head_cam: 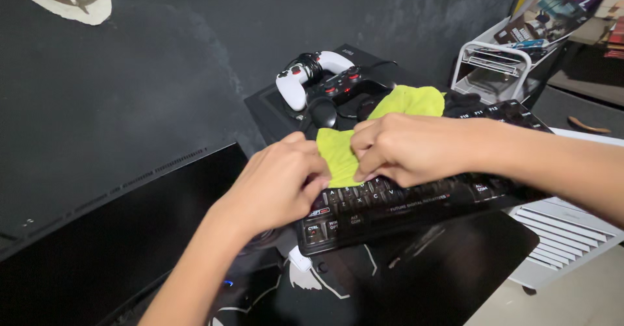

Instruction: The person cleans a computer keyboard using a cloth. The person uses the cloth to wipe the keys and the spaces between them, then uses the cloth to wipe the top surface of a nearby computer tower.

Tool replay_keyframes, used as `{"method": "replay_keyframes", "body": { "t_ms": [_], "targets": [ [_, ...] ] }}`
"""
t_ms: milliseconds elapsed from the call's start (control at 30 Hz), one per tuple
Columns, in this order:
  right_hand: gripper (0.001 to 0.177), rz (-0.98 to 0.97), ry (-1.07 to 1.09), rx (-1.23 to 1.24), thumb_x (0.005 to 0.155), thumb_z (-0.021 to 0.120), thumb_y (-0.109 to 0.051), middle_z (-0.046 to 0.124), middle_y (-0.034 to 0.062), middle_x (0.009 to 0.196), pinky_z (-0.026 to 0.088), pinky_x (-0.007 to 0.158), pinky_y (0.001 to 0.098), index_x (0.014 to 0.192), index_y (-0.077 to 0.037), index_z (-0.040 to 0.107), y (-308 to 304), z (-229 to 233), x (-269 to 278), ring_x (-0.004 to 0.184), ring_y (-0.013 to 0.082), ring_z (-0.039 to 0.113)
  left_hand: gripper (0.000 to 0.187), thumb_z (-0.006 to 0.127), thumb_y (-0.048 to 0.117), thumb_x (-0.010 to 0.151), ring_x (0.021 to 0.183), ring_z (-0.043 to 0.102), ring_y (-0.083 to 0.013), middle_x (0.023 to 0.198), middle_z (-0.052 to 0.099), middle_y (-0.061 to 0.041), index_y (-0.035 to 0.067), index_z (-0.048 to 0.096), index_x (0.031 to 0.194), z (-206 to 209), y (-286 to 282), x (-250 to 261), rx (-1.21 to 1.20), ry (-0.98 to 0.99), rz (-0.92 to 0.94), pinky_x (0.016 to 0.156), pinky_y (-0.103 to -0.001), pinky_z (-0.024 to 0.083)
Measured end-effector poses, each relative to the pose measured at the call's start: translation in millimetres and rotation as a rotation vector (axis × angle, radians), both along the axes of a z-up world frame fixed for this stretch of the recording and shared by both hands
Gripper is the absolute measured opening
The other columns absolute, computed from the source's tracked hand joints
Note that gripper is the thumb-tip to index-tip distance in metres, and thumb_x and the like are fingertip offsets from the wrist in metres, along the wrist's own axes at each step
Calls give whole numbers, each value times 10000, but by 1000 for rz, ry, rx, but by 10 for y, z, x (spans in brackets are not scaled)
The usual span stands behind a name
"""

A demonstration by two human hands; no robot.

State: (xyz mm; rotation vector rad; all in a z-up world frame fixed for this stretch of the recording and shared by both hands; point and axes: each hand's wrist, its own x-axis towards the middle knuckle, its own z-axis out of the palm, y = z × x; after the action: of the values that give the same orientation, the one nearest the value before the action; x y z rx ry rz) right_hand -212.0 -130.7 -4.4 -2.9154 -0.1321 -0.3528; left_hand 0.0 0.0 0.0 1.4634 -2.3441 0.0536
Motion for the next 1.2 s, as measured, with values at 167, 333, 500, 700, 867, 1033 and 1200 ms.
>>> {"method": "replay_keyframes", "body": {
  "t_ms": [167,333,500,700,867,1033,1200],
  "targets": [
    [234,-24,45,59,739,740,-49,634,93,764,525,700,396,965,-38,800,-18,24,39,779,276,652,53,734,101,783,856,618,-269,824,702,-63,56,756,797,-33,33,46,43,37,33,743,-409,521],
    [216,20,-16,-8,741,733,-39,655,109,804,524,687,400,949,-25,790,-18,68,100,830,297,657,52,724,70,759,846,614,-281,806,684,-81,37,744,793,24,20,74,-9,35,38,729,-408,517],
    [244,-33,47,211,784,718,-111,727,83,869,537,608,377,1011,-84,804,-24,345,-58,727,257,710,116,706,78,749,805,649,-243,789,700,-84,35,749,848,156,57,81,46,255,-67,706,-356,547],
    [218,-50,159,125,831,708,-147,699,105,797,517,665,406,1021,-77,789,60,208,-128,757,293,684,84,717,81,753,824,630,-268,799,726,-84,26,749,808,152,28,-100,117,146,-61,743,-383,525],
    [176,13,90,114,833,701,-127,712,107,848,531,714,417,974,-56,779,31,84,-134,823,307,687,76,718,86,764,836,632,-264,804,731,-82,29,754,801,141,19,-155,141,127,-6,754,-385,524],
    [179,-24,110,109,819,706,-133,709,107,849,529,724,428,964,-60,781,25,74,-139,833,311,682,80,725,94,771,847,629,-262,827,740,-76,29,750,811,132,37,-192,136,124,8,761,-388,522],
    [170,6,83,58,808,702,-122,697,123,851,523,732,436,943,-55,781,62,72,-141,861,332,671,172,817,145,697,830,624,-259,785,726,-71,44,756,823,121,64,-198,159,101,48,734,-384,519]
  ]
}}
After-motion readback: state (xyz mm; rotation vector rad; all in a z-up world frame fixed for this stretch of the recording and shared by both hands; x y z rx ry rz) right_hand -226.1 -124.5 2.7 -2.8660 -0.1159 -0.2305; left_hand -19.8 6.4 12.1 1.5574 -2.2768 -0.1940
